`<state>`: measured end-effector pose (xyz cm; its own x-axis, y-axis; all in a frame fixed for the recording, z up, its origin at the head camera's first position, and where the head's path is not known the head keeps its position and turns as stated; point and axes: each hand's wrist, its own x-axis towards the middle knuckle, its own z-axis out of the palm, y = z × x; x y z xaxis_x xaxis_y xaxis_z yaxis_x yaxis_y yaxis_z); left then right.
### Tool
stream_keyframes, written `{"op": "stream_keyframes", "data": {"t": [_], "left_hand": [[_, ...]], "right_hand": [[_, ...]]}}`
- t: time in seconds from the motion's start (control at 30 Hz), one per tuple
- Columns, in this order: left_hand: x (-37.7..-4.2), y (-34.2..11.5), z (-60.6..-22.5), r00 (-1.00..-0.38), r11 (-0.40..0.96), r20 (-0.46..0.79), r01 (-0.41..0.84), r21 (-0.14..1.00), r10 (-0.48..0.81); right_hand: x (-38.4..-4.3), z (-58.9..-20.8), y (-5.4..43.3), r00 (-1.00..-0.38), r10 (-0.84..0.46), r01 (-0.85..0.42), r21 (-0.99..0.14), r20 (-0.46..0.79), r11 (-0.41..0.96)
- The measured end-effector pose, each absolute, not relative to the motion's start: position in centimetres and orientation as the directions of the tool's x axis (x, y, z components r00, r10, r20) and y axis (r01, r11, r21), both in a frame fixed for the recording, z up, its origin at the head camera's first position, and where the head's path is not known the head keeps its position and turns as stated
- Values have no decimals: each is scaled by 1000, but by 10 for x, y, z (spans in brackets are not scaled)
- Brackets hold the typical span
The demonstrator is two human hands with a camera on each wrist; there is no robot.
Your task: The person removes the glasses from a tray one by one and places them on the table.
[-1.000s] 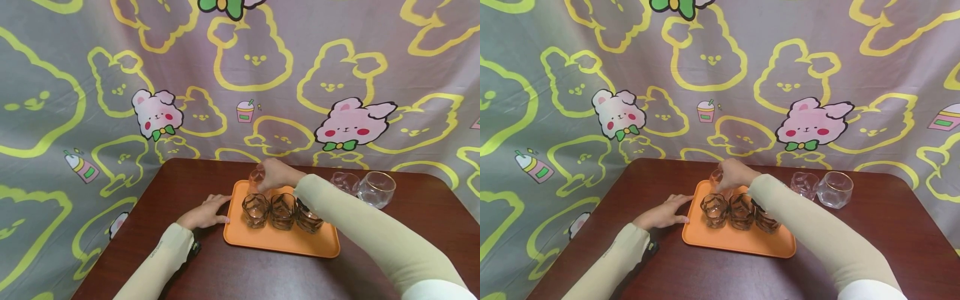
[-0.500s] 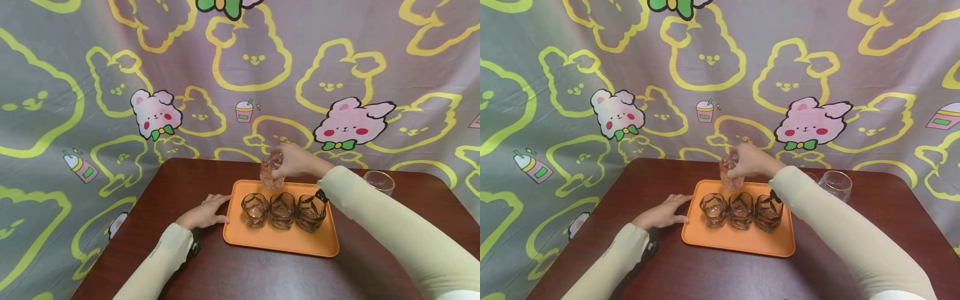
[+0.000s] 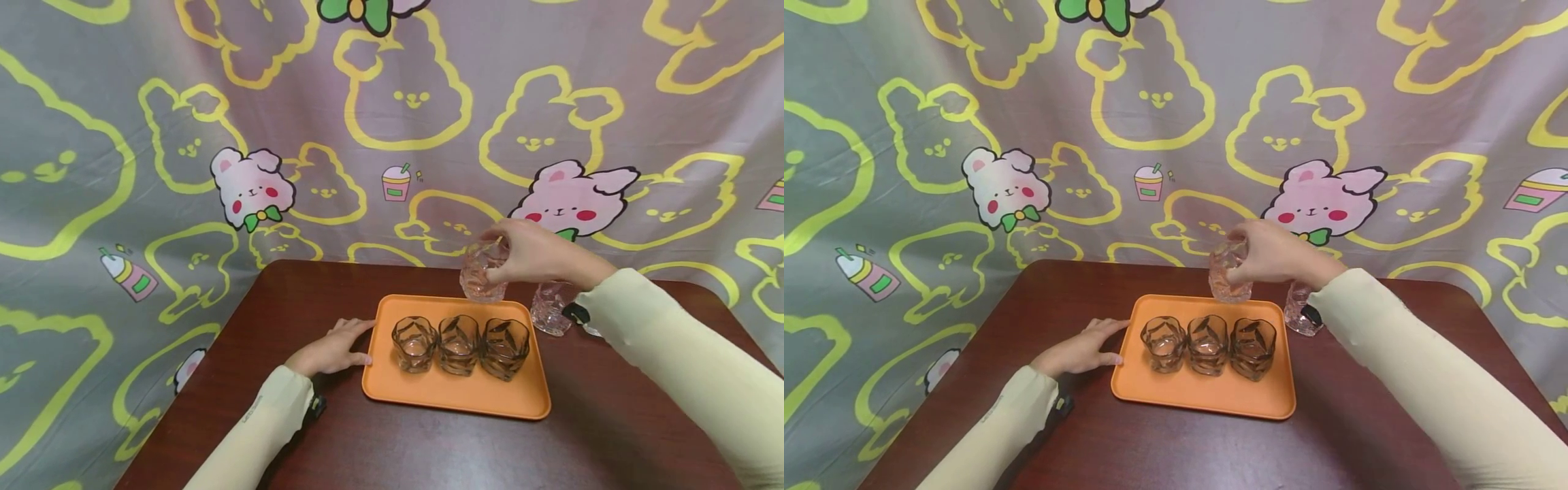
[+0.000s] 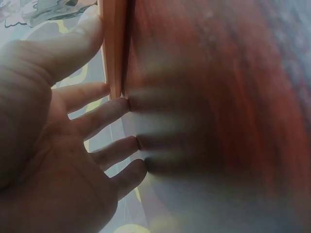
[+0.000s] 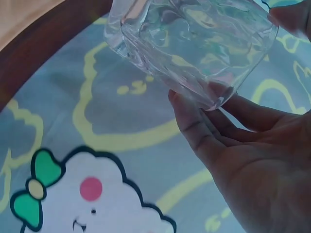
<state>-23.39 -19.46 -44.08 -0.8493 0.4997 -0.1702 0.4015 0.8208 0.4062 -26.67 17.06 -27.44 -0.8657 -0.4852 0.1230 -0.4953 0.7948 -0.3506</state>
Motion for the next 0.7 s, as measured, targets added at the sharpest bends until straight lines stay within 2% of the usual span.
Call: {"op": "stream_keyframes", "data": {"t": [0.37, 0.7], "left_hand": [[-233, -194, -439, -846, 812, -158, 410, 416, 509], [-233, -194, -441, -845, 813, -172, 400, 424, 506]], "right_hand": [[-241, -259, 208, -874, -454, -487, -303, 176, 819], [-226, -260, 237, -874, -444, -484, -283, 197, 828]]}}
